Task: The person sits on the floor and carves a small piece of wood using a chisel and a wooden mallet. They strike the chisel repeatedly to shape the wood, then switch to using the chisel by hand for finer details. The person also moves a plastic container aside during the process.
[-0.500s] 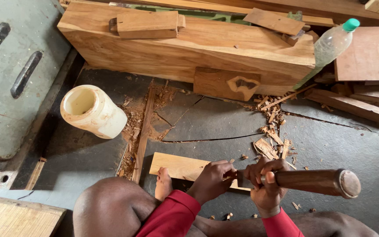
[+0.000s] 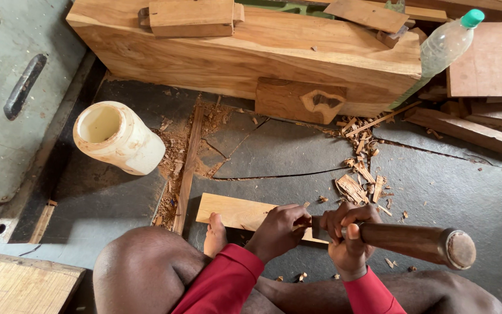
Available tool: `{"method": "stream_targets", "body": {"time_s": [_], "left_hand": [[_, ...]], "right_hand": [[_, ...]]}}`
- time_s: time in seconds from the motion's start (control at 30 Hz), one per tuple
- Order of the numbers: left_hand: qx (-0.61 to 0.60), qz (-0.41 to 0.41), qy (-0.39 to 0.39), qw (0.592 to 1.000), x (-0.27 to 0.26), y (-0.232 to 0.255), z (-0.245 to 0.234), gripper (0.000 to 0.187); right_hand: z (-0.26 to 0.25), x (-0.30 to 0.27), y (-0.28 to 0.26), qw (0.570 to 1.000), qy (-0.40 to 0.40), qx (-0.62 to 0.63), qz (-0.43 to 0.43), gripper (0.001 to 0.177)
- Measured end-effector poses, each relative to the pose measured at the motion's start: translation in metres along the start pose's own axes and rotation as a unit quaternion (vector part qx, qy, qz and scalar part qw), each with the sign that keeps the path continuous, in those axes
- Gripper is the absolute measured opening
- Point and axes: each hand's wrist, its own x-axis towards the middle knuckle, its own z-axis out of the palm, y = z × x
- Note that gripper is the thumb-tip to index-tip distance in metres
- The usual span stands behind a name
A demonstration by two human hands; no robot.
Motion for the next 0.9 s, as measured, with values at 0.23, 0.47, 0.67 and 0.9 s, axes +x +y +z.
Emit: {"method": "stream_targets", "body": {"time_s": [0.23, 0.47, 0.67, 0.9], "left_hand": [[-0.03, -0.056, 0.002, 0.998, -0.003, 0.013, -0.007, 0.016], [-0.018, 0.006, 0.029, 0.999, -0.003, 0.007, -0.006, 0.018], [0.013, 0.038, 0.039, 0.998, -0.003, 0.001, -0.002, 0.012], [0.007, 0.051, 0.047, 0.998, -0.005, -0.002, -0.002, 0.018]], "right_hand": [[-0.001, 0.0, 0.001, 1.0, 0.009, 0.005, 0.012, 0.04], [0.005, 0.008, 0.001, 1.0, 0.009, -0.018, 0.024, 0.039], [0.011, 0.017, 0.003, 0.998, 0.026, -0.046, 0.032, 0.039], [0.009, 0.005, 0.008, 1.0, 0.015, -0.013, -0.018, 0.037]]}}
